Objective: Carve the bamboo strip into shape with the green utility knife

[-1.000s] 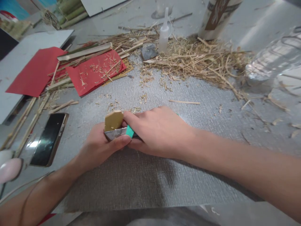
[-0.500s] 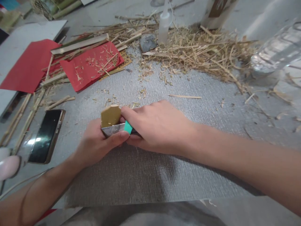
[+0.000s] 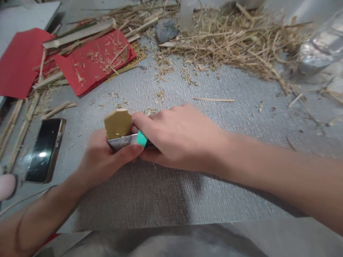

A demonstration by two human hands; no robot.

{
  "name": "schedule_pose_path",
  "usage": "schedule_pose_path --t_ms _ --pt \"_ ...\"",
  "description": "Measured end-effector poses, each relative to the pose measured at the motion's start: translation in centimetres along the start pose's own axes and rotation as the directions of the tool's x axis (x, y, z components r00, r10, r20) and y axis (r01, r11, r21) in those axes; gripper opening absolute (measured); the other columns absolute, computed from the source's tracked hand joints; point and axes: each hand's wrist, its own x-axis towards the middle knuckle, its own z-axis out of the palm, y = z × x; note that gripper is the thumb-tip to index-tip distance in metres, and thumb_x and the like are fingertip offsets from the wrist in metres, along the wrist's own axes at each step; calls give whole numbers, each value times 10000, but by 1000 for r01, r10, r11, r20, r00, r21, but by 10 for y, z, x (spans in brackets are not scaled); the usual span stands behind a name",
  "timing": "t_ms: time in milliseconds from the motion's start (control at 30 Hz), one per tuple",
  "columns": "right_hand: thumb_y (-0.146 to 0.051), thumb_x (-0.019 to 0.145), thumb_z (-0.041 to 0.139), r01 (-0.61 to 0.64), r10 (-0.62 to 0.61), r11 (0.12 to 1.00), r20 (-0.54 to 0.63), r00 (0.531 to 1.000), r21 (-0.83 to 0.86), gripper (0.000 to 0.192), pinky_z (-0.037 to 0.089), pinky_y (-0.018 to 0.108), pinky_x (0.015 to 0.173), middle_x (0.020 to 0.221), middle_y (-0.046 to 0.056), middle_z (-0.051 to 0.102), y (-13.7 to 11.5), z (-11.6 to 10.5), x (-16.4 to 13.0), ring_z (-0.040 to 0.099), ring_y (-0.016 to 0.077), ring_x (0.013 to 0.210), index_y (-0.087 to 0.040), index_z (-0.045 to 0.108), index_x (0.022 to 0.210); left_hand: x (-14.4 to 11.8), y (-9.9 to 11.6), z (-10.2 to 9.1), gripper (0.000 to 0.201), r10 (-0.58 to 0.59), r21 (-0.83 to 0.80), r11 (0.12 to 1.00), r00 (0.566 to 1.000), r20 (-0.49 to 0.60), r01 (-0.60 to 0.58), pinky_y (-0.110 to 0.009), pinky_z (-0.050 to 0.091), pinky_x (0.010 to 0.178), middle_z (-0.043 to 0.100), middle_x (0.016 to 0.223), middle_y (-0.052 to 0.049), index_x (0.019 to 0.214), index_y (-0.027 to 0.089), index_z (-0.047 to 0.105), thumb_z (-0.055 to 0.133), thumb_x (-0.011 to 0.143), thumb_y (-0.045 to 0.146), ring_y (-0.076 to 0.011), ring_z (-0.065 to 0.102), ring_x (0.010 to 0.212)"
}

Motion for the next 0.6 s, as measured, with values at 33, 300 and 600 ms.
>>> schedule_pose_path --t_ms 33,300,600 --pt "-496 1024 480 -3 3 1000 3 1000 7 346 194 351 564 894 65 783 0 0 0 585 211 584 -240 602 1222 0 0 0 327 5 -7 1000 1000 -3 -5 -252 434 553 550 621 55 797 226 596 780 930 460 -110 470 559" --pt "-508 1024 487 -6 6 1000 1 1000 2 353 190 350 563 871 65 775 0 1 0 581 217 573 -240 603 1221 -1 1 0 322 19 -4 1000 1000 -6 -19 -251 440 566 553 633 54 790 223 593 771 935 449 -108 471 571" --pt "-483 1027 486 -9 9 1000 14 1000 6 328 192 349 562 896 63 780 -1 -2 0 586 216 586 -237 594 1216 1 1 1 300 31 -23 999 1000 0 -31 -247 439 576 533 625 60 788 226 586 775 938 405 -109 462 572"
